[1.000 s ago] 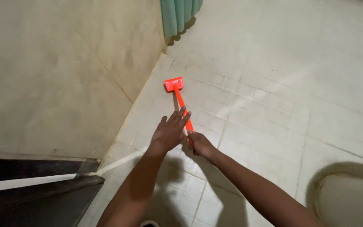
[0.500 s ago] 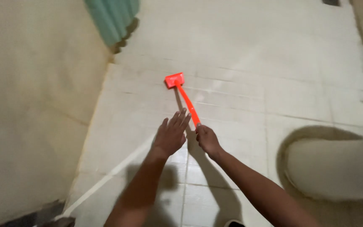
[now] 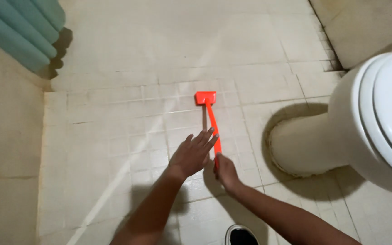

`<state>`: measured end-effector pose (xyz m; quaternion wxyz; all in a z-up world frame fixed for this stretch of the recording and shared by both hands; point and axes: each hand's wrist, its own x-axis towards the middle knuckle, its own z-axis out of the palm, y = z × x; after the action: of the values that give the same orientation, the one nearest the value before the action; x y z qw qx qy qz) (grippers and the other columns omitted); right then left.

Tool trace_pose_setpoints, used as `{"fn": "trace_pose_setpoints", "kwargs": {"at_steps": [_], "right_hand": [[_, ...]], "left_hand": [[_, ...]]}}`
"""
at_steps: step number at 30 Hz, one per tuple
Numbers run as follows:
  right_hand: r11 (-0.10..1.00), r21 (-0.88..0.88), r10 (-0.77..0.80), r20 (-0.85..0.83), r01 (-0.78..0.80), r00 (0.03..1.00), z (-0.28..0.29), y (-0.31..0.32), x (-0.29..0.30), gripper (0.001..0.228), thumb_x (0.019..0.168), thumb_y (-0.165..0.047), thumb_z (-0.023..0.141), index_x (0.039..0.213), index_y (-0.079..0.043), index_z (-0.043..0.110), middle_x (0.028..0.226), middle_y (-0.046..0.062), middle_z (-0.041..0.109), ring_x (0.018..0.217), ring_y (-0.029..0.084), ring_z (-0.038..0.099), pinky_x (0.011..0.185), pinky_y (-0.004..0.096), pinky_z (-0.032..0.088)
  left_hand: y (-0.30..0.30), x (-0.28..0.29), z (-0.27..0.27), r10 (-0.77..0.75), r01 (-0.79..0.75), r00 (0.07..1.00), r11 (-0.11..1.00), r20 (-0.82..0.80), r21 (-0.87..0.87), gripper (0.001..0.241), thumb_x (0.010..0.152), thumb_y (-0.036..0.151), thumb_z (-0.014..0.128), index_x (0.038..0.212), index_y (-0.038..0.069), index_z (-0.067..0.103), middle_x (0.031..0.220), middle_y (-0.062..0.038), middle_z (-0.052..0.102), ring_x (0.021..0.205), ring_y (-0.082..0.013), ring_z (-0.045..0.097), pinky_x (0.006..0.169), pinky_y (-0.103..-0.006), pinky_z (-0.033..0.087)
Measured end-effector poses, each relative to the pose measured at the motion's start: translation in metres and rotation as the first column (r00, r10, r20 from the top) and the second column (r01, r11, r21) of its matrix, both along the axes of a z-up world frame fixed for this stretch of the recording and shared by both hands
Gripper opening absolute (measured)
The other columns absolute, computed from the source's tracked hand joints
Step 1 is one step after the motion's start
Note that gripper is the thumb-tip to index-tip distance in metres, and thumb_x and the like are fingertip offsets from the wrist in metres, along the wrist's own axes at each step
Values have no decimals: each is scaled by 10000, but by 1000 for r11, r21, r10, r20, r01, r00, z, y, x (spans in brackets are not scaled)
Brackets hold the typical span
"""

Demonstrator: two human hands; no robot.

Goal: The person uses a red floor squeegee to push water across a tiled bathroom floor. They repeatedly move the squeegee back and forth, directing the water toward the drain and around the base of a white toilet.

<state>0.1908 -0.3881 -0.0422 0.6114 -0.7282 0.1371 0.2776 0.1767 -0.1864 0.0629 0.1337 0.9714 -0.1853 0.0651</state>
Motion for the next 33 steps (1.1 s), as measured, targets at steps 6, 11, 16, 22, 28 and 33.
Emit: {"fn": "trace_pose_setpoints", "kwargs": {"at_steps": [6, 11, 16, 22, 28, 33], "right_hand": [[998, -38, 61, 113, -57, 992, 16, 12, 23, 494, 1052, -441, 421, 774, -55, 551, 611, 69, 538, 488, 182, 495, 465, 343, 424], [997, 16, 74, -34, -73, 997, 50, 35, 55, 481, 1075, -461, 397, 858, -70, 574, 620, 55, 534, 493, 168, 472, 471, 332, 402], [989, -37, 138, -125, -143, 983, 20, 39, -5, 502, 1046, -496, 365, 853, -80, 570, 575, 72, 531, 445, 201, 462, 441, 363, 384], [983, -21, 182, -34, -183, 983, 2, 50, -11, 564, 1052, -523, 397, 830, -43, 595, 592, 74, 555, 473, 192, 513, 469, 359, 433], [980, 11, 197, -150, -198, 969, 48, 66, 33, 526, 1044, -544, 373, 900, -76, 567, 634, 62, 507, 495, 181, 451, 476, 343, 376], [979, -55, 183, -168, -195, 969, 46, 45, 17, 536, 1047, -555, 410, 874, -69, 555, 657, 65, 513, 526, 179, 446, 492, 339, 380]], "left_hand": [[6, -2, -18, -33, 33, 999, 999, 31, -10, 703, 929, 254, 618, 1552, 78, 344, 1624, -155, 344, 1411, -314, 423, 1072, -542, 407], [19, -2, -19, 44, -43, 999, 998, -10, 43, 794, 831, 174, 634, 1563, 118, 332, 1628, -117, 348, 1444, -283, 414, 1094, -531, 393], [37, -21, -24, 59, -60, 997, 998, 58, 29, 786, 837, 170, 634, 1560, 96, 335, 1643, -134, 352, 1447, -285, 428, 1092, -534, 405], [48, -35, -30, 10, -11, 1000, 999, 7, 38, 810, 803, 201, 658, 1544, 119, 340, 1626, -130, 350, 1428, -290, 423, 1067, -534, 409], [39, -32, -15, 127, -130, 991, 985, 33, 113, 792, 840, 220, 642, 1562, 127, 330, 1646, -119, 324, 1424, -259, 430, 1074, -509, 422], [18, -29, -25, 167, -168, 982, 986, 84, -3, 755, 901, 258, 640, 1572, 99, 333, 1625, -158, 359, 1418, -275, 434, 1063, -484, 425]]}}
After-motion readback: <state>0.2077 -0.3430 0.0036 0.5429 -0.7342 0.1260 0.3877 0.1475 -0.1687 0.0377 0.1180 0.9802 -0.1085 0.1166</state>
